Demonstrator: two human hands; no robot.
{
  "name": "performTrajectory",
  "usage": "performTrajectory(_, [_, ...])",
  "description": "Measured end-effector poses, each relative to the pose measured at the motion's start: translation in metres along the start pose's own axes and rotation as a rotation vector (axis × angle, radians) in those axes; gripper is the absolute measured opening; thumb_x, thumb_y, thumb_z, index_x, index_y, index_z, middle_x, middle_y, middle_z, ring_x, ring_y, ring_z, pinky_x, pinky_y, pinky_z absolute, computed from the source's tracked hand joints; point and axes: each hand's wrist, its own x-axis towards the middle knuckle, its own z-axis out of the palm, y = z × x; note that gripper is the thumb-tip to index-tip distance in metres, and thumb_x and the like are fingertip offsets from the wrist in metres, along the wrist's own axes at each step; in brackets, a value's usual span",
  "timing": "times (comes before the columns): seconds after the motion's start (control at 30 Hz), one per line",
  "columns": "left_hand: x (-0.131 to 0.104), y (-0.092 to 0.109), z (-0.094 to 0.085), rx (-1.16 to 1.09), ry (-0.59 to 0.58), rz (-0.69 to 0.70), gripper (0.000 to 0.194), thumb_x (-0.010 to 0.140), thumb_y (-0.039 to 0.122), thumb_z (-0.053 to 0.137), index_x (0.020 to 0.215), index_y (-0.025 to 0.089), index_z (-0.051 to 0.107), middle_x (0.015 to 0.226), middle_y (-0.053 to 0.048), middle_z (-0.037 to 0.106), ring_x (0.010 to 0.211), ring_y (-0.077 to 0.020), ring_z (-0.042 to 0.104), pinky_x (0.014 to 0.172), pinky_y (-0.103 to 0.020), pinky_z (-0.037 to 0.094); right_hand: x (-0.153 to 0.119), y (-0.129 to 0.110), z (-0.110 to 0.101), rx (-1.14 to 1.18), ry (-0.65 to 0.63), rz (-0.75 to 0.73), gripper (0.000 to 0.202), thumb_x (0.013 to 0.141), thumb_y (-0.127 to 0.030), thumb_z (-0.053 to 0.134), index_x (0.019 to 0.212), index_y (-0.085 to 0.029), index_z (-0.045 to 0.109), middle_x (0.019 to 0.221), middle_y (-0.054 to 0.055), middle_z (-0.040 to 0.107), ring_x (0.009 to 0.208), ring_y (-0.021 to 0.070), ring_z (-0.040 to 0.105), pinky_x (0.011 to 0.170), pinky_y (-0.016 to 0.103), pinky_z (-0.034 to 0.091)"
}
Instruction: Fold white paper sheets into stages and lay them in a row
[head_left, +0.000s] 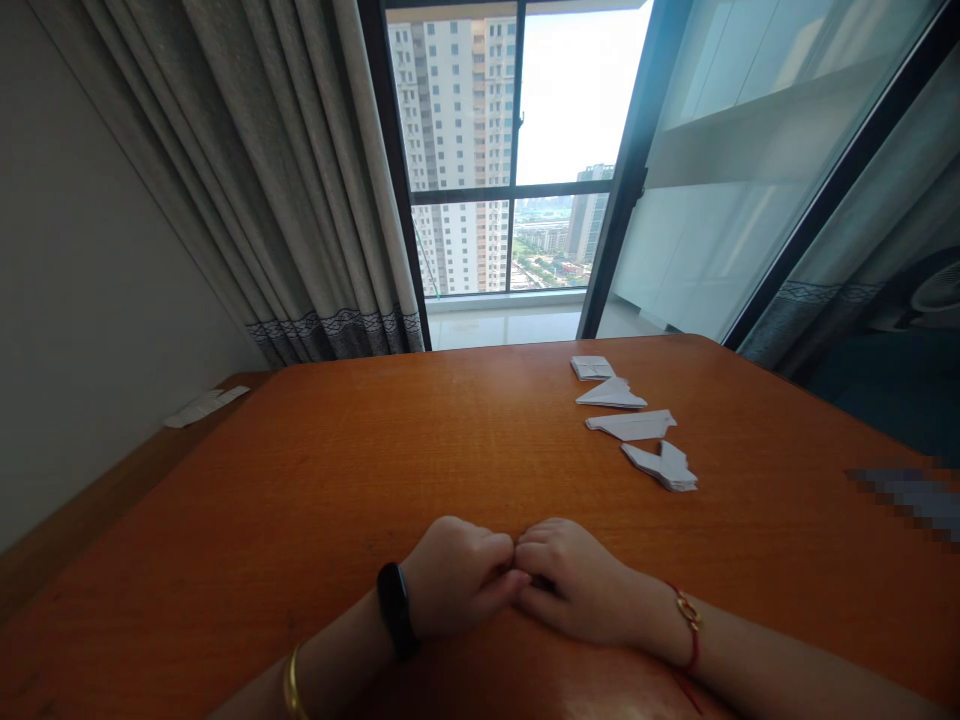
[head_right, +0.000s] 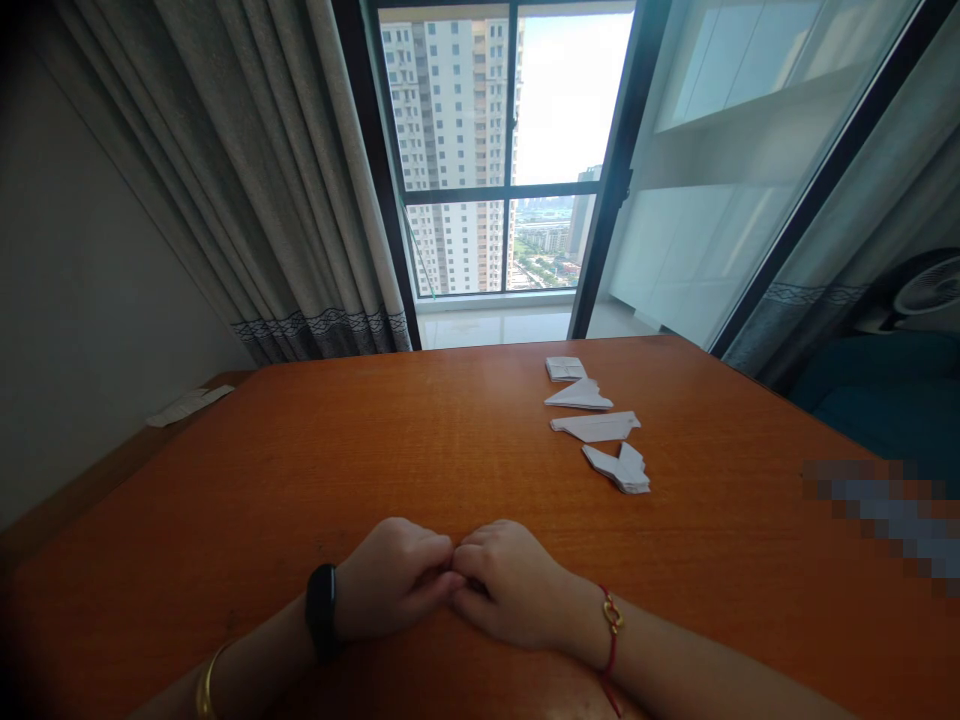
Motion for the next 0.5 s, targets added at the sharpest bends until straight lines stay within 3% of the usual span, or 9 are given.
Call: performTrajectory(0.5, [-0.0007,-0.0002,0.0003,-0.010,0.000,-0.001,0.028,0.089,0.037,0.048,0.068,0.020,0.048,0.060,0.003,0.058,0.052,-0.0117,0.051,0.050,-0.026,0.027,-0.0003,0.0003,-0.0002,0.016,0.015,-0.019,0.013,0.086,-0.022,0.051,0.077,-0.018,0.059,0.073,0.002,0.065,0.067,0.0133,0.056,0.063,0.025,0.033])
